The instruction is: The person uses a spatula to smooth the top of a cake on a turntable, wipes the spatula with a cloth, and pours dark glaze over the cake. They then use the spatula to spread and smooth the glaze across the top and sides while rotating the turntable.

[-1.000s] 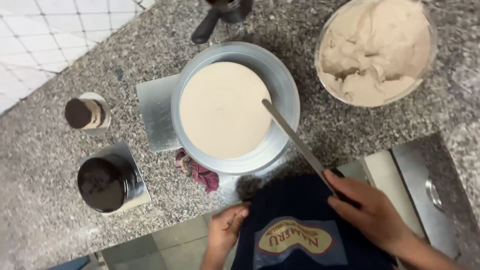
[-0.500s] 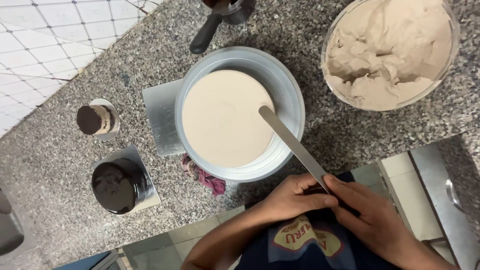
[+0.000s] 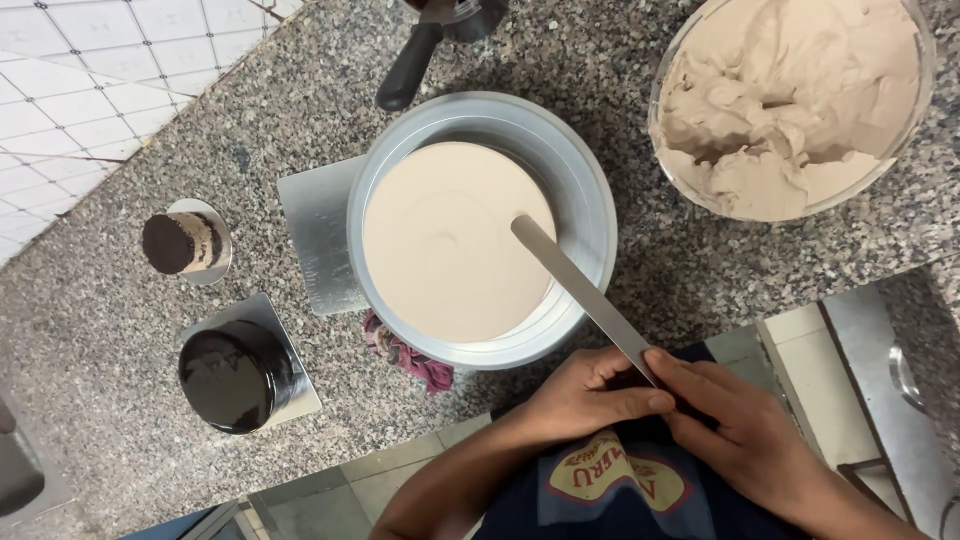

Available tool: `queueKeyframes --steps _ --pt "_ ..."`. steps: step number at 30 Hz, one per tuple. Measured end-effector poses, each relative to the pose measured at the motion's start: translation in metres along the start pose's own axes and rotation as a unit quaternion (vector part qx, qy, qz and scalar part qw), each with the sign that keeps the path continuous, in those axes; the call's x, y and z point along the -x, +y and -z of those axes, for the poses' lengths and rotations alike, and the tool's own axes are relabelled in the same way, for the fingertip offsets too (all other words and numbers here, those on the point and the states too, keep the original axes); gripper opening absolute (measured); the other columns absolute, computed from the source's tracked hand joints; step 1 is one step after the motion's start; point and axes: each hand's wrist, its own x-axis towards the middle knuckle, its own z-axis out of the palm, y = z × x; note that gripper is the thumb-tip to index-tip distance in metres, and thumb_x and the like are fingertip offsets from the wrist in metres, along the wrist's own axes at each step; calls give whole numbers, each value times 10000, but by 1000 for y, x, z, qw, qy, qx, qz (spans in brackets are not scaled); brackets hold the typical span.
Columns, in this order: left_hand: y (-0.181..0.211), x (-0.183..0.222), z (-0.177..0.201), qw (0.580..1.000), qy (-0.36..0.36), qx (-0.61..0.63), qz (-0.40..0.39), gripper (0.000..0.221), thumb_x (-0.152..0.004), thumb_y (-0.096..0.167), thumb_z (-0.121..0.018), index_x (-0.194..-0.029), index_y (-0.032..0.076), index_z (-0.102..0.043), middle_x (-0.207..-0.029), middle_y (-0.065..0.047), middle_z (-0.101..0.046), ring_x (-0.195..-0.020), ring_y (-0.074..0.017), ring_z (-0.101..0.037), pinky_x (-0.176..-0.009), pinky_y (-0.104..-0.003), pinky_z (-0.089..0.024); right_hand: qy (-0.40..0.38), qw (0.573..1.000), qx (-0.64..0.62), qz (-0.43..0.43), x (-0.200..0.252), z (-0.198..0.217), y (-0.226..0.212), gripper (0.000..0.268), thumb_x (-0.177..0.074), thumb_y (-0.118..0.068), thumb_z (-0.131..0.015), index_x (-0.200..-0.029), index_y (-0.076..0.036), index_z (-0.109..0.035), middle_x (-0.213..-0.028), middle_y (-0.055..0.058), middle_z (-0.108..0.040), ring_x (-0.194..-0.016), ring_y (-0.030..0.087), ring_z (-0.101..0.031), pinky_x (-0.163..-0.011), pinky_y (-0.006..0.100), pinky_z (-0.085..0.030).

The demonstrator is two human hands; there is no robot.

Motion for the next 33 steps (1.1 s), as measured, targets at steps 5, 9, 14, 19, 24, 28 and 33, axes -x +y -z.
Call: queueKeyframes --steps 5,9,14,19,24,28,33 --pt "0 3 1 1000 1 -4 -7 336 -1057 207 -697 -1333 22 -646 -1199 -61 -710 -1148 -143 -666 -1012 -302 -533 -8 1000 7 22 -2 0 -1 744 -774 -105 -731 -1493 -166 -551 -1206 95 -691 -1034 230 -674 -841 323 -564" --pt "-2 4 2 1000 -2 2 -27 338 -1065 220 -701 -1336 25 -646 -1156 -55 -709 -1159 -139 -664 -1027 -299 -532 -23 1000 14 -6 -3 0 -2 772 -766 -108 -727 -1509 -191 -537 -1211 85 -695 -1041 228 -676 -846 323 -568" --pt "-2 6 4 1000 3 1 -26 348 -1052 220 -706 -1336 29 -645 -1160 -47 -713 -1147 -131 -663 -1017 -296 -532 -24 999 21 22 -4 -1 -2 769 -770 -108 -731 -1510 -157 -528 -1227 104 -686 -1062 244 -662 -867 337 -554" --pt "2 10 5 1000 5 1 -24 347 -1048 217 -708 -1335 30 -651 -1197 -48 -714 -1149 -127 -662 -1020 -291 -529 -19 998 42 30 -3 -3 -2 768 -770 -114 -742 -1508 -156 -534 -1216 99 -689 -1055 243 -650 -865 346 -546" --pt "4 13 7 1000 8 6 -20 343 -1044 215 -712 -1329 32 -659 -1188 -50 -720 -1135 -128 -668 -1006 -291 -533 -26 999 34 13 -5 -4 -7 748 -779 -108 -735 -1497 -167 -534 -1216 95 -684 -1055 237 -651 -866 337 -550" --pt "3 14 8 999 7 3 -31 339 -1043 216 -715 -1325 36 -660 -1186 -50 -719 -1137 -129 -669 -1008 -292 -535 -27 999 23 -13 -6 -5 -14 756 -780 -115 -726 -1508 -200 -544 -1201 77 -645 -1018 222 -672 -836 328 -573" --pt "0 16 10 999 4 5 -37 321 -1046 202 -715 -1314 32 -663 -1137 -51 -718 -1140 -129 -670 -1013 -291 -538 -35 999 33 -18 -8 -5 -16 756 -787 -123 -725 -1515 -203 -536 -1221 88 -680 -1035 228 -675 -844 328 -572"
